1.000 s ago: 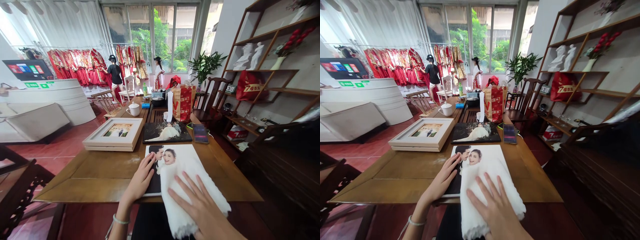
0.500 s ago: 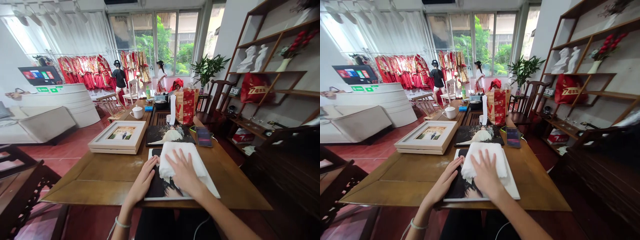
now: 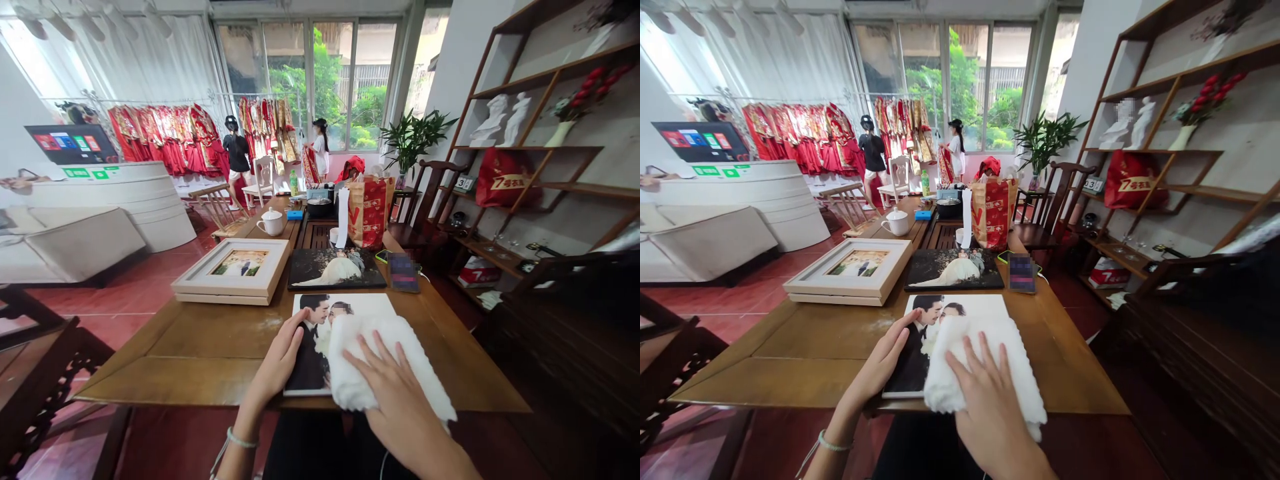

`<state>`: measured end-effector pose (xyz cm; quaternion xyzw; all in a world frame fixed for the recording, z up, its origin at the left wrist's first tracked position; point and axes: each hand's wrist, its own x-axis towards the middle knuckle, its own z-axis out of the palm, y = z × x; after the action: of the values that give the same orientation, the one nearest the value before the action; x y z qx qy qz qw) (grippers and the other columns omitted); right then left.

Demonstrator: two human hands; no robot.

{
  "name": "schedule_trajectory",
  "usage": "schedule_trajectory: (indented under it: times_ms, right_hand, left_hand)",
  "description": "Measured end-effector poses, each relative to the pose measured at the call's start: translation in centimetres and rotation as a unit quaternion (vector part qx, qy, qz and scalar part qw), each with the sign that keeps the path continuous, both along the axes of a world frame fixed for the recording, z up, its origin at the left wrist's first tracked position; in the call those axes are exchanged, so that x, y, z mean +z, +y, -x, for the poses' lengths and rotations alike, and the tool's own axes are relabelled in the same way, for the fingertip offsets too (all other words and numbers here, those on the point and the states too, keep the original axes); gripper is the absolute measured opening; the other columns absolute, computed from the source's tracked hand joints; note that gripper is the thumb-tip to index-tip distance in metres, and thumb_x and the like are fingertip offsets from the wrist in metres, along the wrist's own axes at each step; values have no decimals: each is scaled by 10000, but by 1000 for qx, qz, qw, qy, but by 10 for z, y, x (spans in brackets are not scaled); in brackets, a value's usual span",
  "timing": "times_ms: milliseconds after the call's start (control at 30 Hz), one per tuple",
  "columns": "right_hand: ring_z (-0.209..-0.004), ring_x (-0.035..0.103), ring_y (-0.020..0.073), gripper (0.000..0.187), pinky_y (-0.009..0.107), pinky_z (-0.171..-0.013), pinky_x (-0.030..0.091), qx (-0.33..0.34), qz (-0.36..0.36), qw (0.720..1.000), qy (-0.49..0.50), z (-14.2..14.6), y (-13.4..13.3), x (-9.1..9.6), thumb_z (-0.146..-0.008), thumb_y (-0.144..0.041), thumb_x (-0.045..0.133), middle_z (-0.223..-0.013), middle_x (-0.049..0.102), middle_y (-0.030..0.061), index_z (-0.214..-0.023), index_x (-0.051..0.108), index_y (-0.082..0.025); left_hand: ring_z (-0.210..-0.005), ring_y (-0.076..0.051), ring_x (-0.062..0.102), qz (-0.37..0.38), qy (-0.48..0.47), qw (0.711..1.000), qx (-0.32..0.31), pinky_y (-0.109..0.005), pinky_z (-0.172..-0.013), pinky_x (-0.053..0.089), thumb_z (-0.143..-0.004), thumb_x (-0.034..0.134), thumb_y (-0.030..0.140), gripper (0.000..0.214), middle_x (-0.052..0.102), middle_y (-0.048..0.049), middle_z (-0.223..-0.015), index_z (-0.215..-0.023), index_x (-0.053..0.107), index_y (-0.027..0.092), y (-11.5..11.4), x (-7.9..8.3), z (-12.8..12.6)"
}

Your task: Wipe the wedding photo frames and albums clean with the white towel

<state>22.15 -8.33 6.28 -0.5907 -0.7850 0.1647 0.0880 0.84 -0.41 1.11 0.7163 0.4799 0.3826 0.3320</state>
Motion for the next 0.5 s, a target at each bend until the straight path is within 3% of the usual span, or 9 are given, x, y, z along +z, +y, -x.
schedule_trajectory:
  times_ms: [133,233,367,500]
  right_hand:
    - [-1414,-23,303,770,584,-1121,-8,75,-17,995,60,43,4,-8,-670,-117,501,-1546,182,40,-1413,397,-290]
    - [-1403,-49,334,736,591,-1120,-12,154,-2,985,79,51,-1,-13,-701,-218,561,-1549,147,74,-1417,395,-246]
    - [-1407,93,332,706,591,-1126,103,214,21,975,63,21,-13,-12,-675,-195,574,-1518,237,40,-1367,471,-291]
    - [-1407,178,268,777,546,-1141,128,132,35,990,39,-20,-15,-6,-609,-78,467,-1490,308,-26,-1346,492,-324]
  left_hand:
    - [-1341,-212,406,39,-61,997,1,-413,-1153,254,-975,266,455,503,470,-76,-1434,-1359,448,186,2,2,2]
    - [-1343,-215,405,54,-100,993,-8,-425,-1151,254,-979,193,479,553,481,-90,-1425,-1369,432,169,2,3,4]
    - [-1365,-202,366,38,-49,998,1,-441,-1163,213,-985,194,449,515,466,-72,-1437,-1355,450,199,0,3,3]
    - [-1384,-245,323,-52,35,998,-31,-464,-1157,225,-894,518,398,486,404,-79,-1476,-1348,460,235,-2,1,2]
